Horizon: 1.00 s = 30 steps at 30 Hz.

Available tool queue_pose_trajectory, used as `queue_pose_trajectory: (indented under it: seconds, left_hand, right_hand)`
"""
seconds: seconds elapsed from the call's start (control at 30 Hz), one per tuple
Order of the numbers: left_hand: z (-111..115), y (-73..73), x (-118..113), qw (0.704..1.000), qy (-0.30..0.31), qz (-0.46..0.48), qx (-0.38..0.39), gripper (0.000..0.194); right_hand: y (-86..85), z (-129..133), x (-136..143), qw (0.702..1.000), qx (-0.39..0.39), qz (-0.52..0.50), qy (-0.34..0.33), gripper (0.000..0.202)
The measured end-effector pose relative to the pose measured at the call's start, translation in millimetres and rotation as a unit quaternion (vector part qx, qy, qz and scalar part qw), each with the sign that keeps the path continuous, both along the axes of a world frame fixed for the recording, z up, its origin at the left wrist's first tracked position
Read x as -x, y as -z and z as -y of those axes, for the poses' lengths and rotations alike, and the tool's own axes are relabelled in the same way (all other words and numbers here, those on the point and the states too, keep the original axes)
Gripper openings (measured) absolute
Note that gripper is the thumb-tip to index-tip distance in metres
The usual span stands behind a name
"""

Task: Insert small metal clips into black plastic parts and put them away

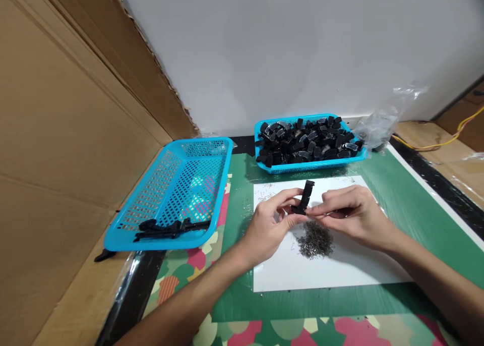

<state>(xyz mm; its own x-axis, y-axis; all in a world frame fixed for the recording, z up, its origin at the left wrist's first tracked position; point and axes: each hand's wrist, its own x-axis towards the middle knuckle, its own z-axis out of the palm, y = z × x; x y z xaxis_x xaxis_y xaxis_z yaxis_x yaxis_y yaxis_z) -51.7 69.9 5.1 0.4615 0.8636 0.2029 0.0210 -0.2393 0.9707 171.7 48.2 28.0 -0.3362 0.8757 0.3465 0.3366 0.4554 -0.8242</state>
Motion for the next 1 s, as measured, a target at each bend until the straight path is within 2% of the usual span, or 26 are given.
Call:
queue_pose_trajectory:
  seconds: [0.17, 0.27, 0.37, 0.5, 0.6, 0.83, 1.0]
  left_hand:
    - [1.0, -2.7, 0.1, 1.000, 0.008, 0.020, 0.010, 0.038]
    - [2.3, -6.2, -1.1, 0.999, 0.006, 0.039, 0.024, 0.039]
    - [2.9, -8.5, -2.5, 0.999, -0.002, 0.037, 0.030, 0.040]
    - [2.2, -8.1, -3.4, 0.999, -0.008, 0.041, 0.036, 0.040]
    - [1.6, -7.3, -3.4, 0.998, -0.010, 0.038, 0.038, 0.040]
    - [2.3, -6.4, -2.7, 0.999, -0.016, 0.013, 0.041, 0.042]
    - [2.2, -6.8, -3.4, 0.999, -0.011, 0.018, 0.046, 0.041]
  right_hand:
    - [0.9, 0.2, 1.2, 1.000, 0.018, -0.012, 0.003, 0.014]
    - [0.9, 1.8, 3.0, 1.000, 0.002, 0.006, 0.013, 0.013]
    - [-0.1, 4.0, 4.4, 0.995, -0.074, 0.063, 0.027, 0.013]
    - [1.4, 4.0, 4.1, 0.970, -0.203, 0.134, 0.017, 0.011]
    - [4.8, 3.0, 3.1, 0.955, -0.246, 0.163, 0.014, 0.011]
    - [8.7, 3.3, 2.8, 0.954, -0.259, 0.151, 0.014, 0.016]
    - [10.8, 3.5, 1.1, 0.962, -0.241, 0.129, -0.013, 0.017]
